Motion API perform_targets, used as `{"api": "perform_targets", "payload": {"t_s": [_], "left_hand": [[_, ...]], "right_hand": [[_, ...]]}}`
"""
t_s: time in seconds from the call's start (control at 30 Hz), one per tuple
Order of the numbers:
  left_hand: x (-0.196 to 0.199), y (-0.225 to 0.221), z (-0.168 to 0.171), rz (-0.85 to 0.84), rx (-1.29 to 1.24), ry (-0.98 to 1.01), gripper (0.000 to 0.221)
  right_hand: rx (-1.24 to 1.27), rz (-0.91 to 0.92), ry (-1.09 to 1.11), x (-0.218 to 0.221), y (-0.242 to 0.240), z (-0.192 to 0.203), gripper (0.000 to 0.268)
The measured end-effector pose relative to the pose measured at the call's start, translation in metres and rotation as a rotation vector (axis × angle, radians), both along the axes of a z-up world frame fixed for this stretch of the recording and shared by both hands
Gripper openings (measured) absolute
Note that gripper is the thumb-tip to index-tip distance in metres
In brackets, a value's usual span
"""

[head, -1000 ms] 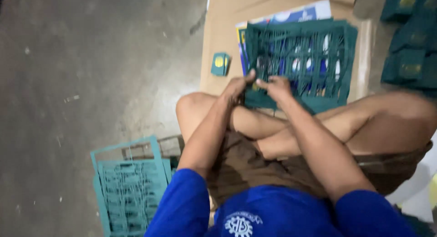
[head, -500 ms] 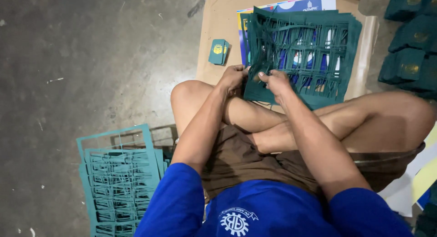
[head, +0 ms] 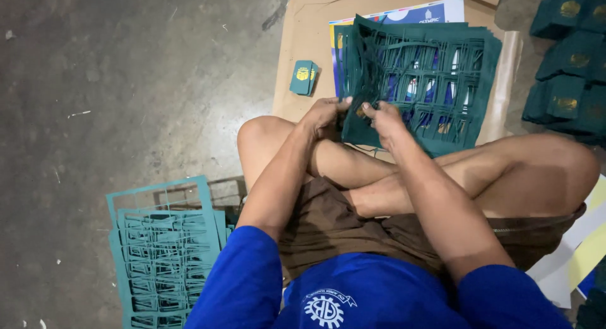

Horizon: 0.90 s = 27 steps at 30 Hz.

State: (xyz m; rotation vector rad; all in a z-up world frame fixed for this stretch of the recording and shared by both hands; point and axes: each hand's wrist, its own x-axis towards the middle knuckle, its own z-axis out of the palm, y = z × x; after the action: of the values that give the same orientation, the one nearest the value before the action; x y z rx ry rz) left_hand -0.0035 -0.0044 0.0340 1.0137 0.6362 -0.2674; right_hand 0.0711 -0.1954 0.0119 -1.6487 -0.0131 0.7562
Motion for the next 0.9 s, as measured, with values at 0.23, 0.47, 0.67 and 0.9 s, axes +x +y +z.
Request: {"api": "perform_targets", "payload": {"t_s": [0.23, 0.47, 0.67, 0.9], "left_hand": [[0.008, -0.004, -0.013, -0.063, 0.065, -0.036, 0.021], [0.022, -0.008, -0.032, -0.029, 0.23, 0.201, 0.034], [0.011, -0.022, -0.024, 0.072, 0.683, 0.03, 0.034], [-0.004, -0.024, -0.001, -0.01, 1.103, -0.109, 0.032]], "right_hand": [[0.143, -0.002, 0.132, -0.001, -0.007, 0.01, 0.02], [0.318, 0.053, 0.263, 0.014, -0.024, -0.025, 0.012], [0.183, 0.03, 0.123, -0.006, -0.004, 0.003, 0.016], [-0.077, -0.117, -0.059, -0.01, 0.007, -0.004, 0.032]]}}
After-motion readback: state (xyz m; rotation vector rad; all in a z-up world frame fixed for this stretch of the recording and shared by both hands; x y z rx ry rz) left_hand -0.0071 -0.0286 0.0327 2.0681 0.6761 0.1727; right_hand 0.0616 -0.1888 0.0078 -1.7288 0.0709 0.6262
